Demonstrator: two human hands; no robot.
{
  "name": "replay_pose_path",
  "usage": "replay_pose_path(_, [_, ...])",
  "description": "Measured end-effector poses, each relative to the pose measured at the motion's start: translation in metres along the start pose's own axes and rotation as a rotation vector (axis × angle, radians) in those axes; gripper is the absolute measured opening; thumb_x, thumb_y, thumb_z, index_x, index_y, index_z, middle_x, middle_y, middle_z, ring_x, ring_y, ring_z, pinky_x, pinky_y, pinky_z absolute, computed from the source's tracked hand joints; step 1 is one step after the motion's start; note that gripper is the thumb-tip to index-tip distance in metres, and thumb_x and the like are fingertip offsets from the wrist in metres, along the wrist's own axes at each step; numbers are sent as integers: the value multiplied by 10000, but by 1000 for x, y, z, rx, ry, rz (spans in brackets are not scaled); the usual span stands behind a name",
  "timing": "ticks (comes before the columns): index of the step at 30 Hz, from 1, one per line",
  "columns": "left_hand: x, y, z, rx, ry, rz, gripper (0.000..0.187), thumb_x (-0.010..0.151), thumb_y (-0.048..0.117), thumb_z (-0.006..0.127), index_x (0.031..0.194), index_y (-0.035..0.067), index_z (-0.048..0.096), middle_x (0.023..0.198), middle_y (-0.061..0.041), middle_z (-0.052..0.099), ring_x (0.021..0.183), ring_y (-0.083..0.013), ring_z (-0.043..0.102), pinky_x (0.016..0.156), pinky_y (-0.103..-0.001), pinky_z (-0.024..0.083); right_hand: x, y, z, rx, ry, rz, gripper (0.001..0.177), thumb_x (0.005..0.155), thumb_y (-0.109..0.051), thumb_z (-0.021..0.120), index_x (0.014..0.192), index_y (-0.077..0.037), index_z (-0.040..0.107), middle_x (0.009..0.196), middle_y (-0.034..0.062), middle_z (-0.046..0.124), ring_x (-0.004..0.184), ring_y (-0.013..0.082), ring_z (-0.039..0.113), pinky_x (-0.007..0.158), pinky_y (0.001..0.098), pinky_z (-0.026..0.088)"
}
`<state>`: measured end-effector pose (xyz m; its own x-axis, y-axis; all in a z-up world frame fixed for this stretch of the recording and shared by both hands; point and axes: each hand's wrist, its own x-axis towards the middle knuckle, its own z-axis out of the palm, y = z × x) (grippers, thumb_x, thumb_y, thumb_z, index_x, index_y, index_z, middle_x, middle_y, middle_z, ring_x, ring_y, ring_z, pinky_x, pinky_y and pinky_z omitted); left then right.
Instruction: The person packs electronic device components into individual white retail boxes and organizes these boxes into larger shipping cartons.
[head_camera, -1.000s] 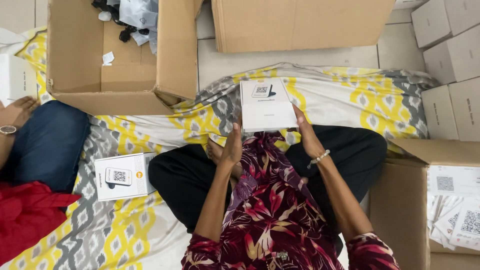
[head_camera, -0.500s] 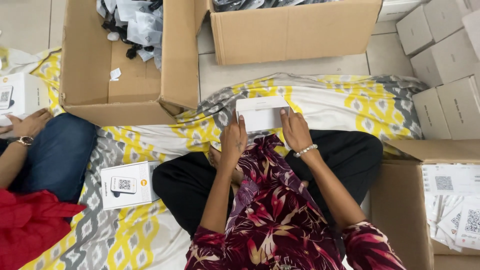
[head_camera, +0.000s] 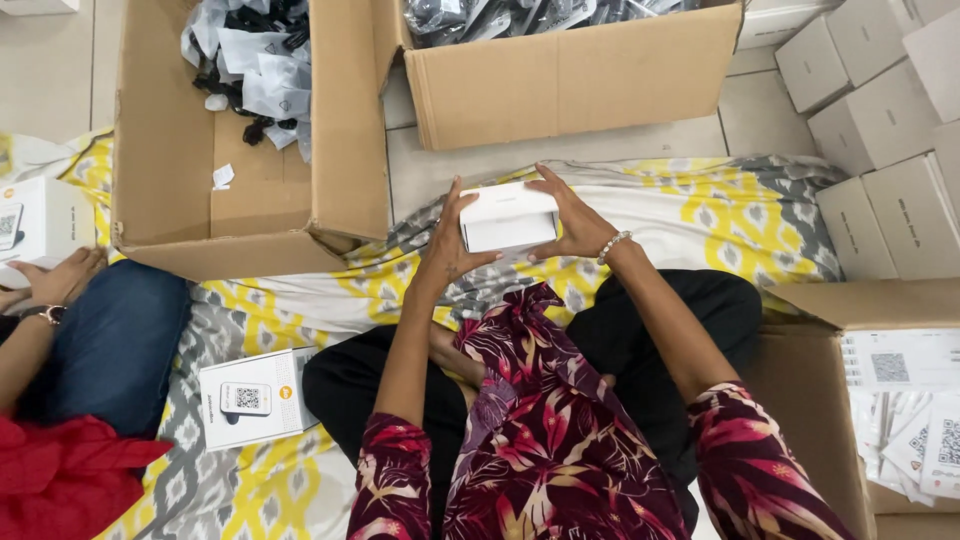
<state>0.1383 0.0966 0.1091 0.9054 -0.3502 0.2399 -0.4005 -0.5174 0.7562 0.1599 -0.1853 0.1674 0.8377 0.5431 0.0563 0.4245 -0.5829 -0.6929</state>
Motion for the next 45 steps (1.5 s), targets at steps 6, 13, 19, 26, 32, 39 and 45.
replay_pose_path(6, [-19, -11, 15, 161, 6, 52, 823, 785, 450, 909, 1444, 171, 503, 1714, -213, 158, 1410, -450, 521, 1039, -481, 571, -15, 25, 21, -53, -12, -16, 907, 686, -331, 927, 1456, -204, 465, 1613, 241, 279, 1399, 423, 456, 1120, 449, 465])
replay_pose_path(13, [-2, -5, 5, 160, -2, 104, 980, 640, 378, 966, 1427, 150, 429, 1553, -245, 247, 1363, -523, 479, 1095, -533, 502, -15, 28, 25, -52, 3, 2, 899, 666, -307, 959, 1404, -159, 467, 1582, 269, 274, 1399, 451, 428, 1112, 452, 458])
replay_pose_path(19, [-34, 22, 13, 206, -25, 53, 1243, 535, 349, 1008, 1560, 179, 326, 1506, -237, 217, 1339, -466, 442, 1125, -539, 447, -50, 19, 67, 310, 135, 74, 901, 697, 36, 841, 1468, -172, 423, 1722, 192, 100, 1552, 416, 158, 1172, 503, 378])
replay_pose_path(26, [-113, 27, 51, 306, 27, 219, 1222, 528, 107, 976, 1568, 195, 341, 1476, -221, 226, 1370, -418, 376, 1095, -467, 447, -144, 9, 127, 1486, 431, 409, 883, 928, -372, 638, 1630, -255, 116, 1694, 194, 255, 1544, 367, 284, 1047, 437, 511])
replay_pose_path(32, [-121, 40, 71, 409, -26, 327, 1046, 645, -66, 853, 1569, 94, 390, 1422, -186, 276, 1384, -395, 372, 1111, -419, 486, -147, -23, 105, 1605, 176, 760, 860, 933, -710, 301, 1598, -178, 178, 1535, 211, 434, 1246, 434, 565, 901, 452, 554])
replay_pose_path(39, [-91, 87, 61, 579, 16, 630, 759, 868, 13, 748, 1534, 99, 395, 1338, -120, 299, 1395, -316, 319, 1188, -513, 402, -162, 12, 82, 1507, 43, 911, 893, 844, -667, 503, 1518, -103, 341, 1369, 251, 526, 1108, 300, 642, 757, 391, 629])
replay_pose_path(45, [-68, 53, 134, 554, 71, 547, 695, 965, 96, 693, 1545, 10, 321, 1471, -157, 260, 1488, -356, 284, 1218, -478, 371, -180, 37, 48, 1463, 378, 754, 831, 885, -602, 572, 1452, -8, 446, 1230, 193, 625, 988, 230, 643, 704, 326, 572])
